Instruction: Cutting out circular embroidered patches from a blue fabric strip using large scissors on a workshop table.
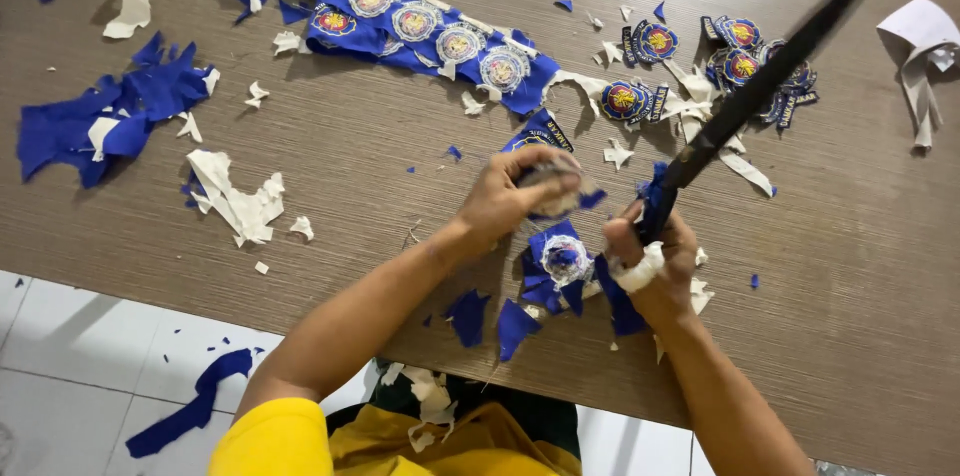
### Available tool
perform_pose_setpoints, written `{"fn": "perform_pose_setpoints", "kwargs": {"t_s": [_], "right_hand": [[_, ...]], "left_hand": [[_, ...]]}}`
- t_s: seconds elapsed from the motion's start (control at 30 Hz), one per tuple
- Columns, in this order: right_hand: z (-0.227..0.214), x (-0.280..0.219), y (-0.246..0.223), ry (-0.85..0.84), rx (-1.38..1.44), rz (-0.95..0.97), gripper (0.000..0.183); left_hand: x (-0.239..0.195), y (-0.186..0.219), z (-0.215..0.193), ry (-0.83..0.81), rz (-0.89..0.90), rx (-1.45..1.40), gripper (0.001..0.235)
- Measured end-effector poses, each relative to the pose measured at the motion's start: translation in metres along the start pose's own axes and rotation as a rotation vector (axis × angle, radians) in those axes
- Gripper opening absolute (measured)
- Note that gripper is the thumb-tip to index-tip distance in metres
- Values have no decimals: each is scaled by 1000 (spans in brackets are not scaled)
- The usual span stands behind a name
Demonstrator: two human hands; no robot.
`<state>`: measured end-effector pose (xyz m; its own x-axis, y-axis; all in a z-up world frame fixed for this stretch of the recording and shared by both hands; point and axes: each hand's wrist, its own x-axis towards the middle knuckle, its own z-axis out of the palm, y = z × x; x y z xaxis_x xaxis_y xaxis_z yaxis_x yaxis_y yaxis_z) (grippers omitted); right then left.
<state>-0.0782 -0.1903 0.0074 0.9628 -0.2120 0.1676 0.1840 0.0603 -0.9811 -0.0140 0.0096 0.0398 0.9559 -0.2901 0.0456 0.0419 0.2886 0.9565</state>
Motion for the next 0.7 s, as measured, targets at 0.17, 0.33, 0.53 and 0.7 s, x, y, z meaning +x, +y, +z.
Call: {"fn": "perform_pose_setpoints", "kwargs": {"t_s": [0.17, 0.33, 0.53, 0.7], "right_hand": [[-36, 21, -21, -343, -88, 197, 18], [-39, 22, -55, -787, -16, 308, 60], [-32, 17, -59, -866, -171, 483, 32], [-24, 13, -64, -825, -128, 469, 79]], "left_hand": [[15, 14, -30, 45, 45, -48, 24], [19, 18, -42, 88, 88, -108, 28], [20, 37, -51, 122, 168, -107, 48], [22, 27, -56, 141, 160, -14, 44]]}}
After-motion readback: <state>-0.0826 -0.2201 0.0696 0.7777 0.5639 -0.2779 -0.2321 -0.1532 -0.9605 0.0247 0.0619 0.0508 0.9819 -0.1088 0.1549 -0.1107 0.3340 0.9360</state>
